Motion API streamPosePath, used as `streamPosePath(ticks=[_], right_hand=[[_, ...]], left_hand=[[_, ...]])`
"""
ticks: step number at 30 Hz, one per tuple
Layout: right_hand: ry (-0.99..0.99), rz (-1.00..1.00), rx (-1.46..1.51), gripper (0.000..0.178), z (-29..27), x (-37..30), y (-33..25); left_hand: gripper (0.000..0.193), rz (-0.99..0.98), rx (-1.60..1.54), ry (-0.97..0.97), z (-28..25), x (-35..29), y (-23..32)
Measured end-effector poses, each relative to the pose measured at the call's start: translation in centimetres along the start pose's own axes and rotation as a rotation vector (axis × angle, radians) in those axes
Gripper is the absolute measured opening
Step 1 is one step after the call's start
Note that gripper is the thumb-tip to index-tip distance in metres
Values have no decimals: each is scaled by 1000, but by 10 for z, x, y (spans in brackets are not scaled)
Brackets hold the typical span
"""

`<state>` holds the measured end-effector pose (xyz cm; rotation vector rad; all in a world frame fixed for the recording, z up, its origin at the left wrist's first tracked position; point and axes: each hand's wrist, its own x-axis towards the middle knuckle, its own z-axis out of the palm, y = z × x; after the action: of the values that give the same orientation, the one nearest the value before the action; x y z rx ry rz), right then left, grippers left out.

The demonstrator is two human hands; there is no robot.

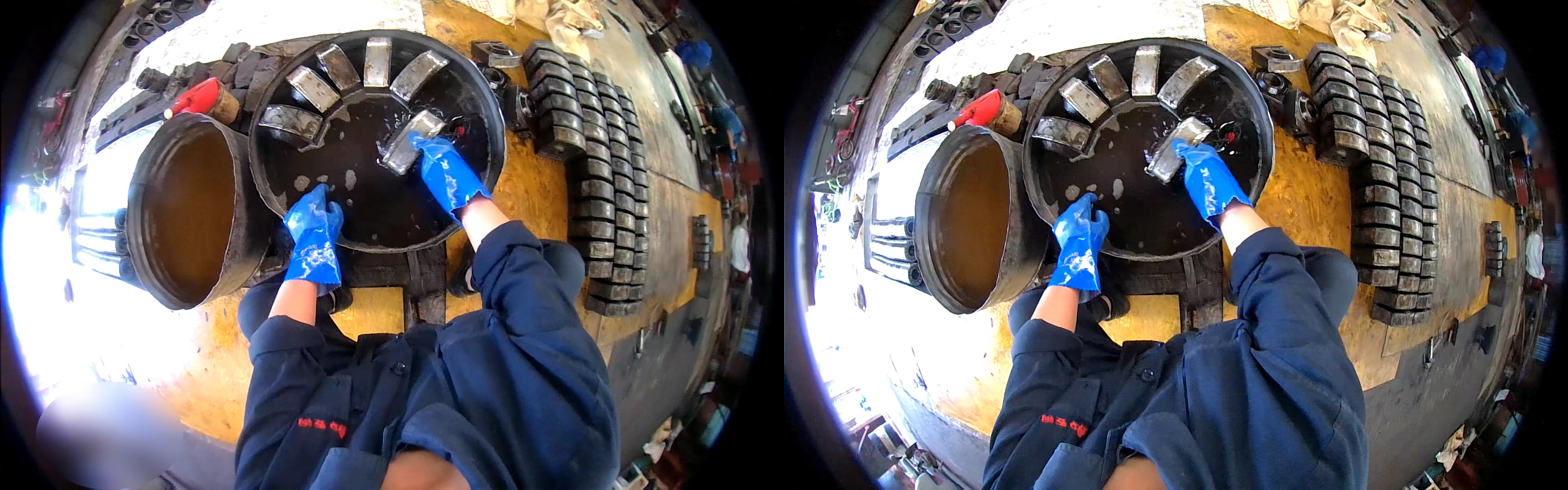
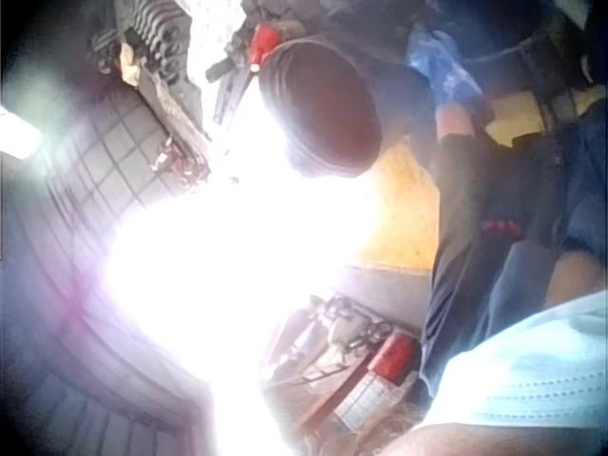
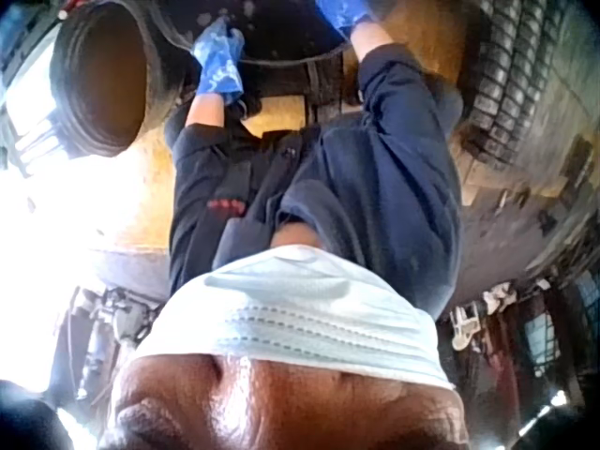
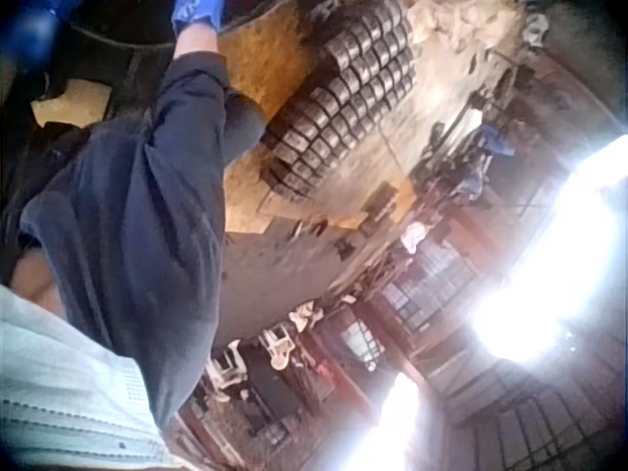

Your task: The person scrubs curved metal segments with a red-handled brush inside a black tub containing dark liquid. The person repeatedly dips and scrubs each segment, then places them back into the tub. The person handles multiple segments one at a time throughout the clip.

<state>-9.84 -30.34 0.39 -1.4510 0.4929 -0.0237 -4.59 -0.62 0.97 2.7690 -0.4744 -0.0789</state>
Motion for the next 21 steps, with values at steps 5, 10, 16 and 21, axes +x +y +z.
streamPosePath(ticks=[5, 10, 16, 21], right_hand=[[-160, -70, -386, 46, 28, -18, -12], [-229, -105, -635, 52, 38, -38, -19], [-312, -102, -772, 62, 52, -57, -26], [-479, -124, -945, 67, -42, -21, -5]], left_hand=[[37, -1, 53, 22, 10, 2, -10], [38, -32, 81, -59, 7, 4, 1], [39, -25, 60, -90, 7, 5, -13], [43, -12, 54, -205, 2, 10, 26]])
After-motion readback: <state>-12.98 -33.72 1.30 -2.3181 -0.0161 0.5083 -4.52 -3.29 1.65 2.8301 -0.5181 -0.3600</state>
